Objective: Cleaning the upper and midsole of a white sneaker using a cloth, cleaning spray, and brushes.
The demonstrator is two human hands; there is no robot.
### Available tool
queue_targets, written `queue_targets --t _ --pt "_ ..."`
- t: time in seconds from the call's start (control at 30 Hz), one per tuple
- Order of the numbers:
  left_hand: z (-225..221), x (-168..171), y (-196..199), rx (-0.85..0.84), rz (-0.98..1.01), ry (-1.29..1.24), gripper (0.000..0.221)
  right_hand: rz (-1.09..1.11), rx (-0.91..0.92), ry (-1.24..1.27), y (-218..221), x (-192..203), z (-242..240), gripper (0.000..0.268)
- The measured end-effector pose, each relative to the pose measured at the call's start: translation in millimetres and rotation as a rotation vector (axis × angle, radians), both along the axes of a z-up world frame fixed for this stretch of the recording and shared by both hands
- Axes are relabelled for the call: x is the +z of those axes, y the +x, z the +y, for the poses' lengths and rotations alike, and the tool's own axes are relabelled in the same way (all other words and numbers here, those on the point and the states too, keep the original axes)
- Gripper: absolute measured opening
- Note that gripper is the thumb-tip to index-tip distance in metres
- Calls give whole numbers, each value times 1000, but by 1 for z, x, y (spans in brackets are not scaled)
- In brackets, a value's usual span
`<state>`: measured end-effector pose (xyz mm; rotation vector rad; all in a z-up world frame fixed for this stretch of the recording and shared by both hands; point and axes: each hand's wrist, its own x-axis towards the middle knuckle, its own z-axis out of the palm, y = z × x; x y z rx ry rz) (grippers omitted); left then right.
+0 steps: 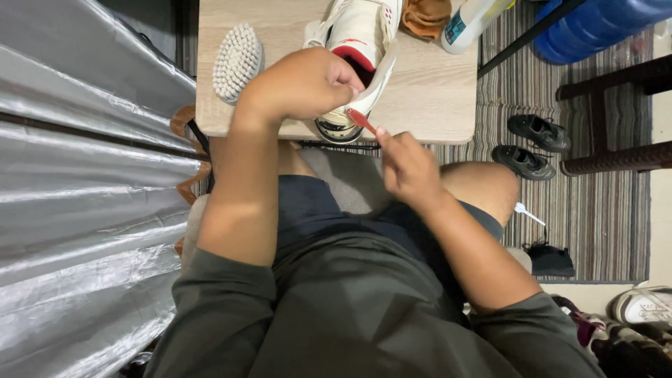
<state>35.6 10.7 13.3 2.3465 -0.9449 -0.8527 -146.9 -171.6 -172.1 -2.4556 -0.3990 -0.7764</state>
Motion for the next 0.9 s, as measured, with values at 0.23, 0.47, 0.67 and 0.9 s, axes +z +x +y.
queue_targets --t 0.23,0.47,0.67,0.9 --pt "-3 -7 3 -58 -53 -31 34 -98 -84 -33 10 25 -38 55" --pt "-4 -10 1 -55 -64 -24 23 -55 49 54 7 32 -11 55" --pt "-4 -9 2 -45 -59 -54 35 -62 -18 -2 9 28 -49 56" --pt "-6 -14 5 -78 -76 -67 29 8 40 80 8 33 -17 58"
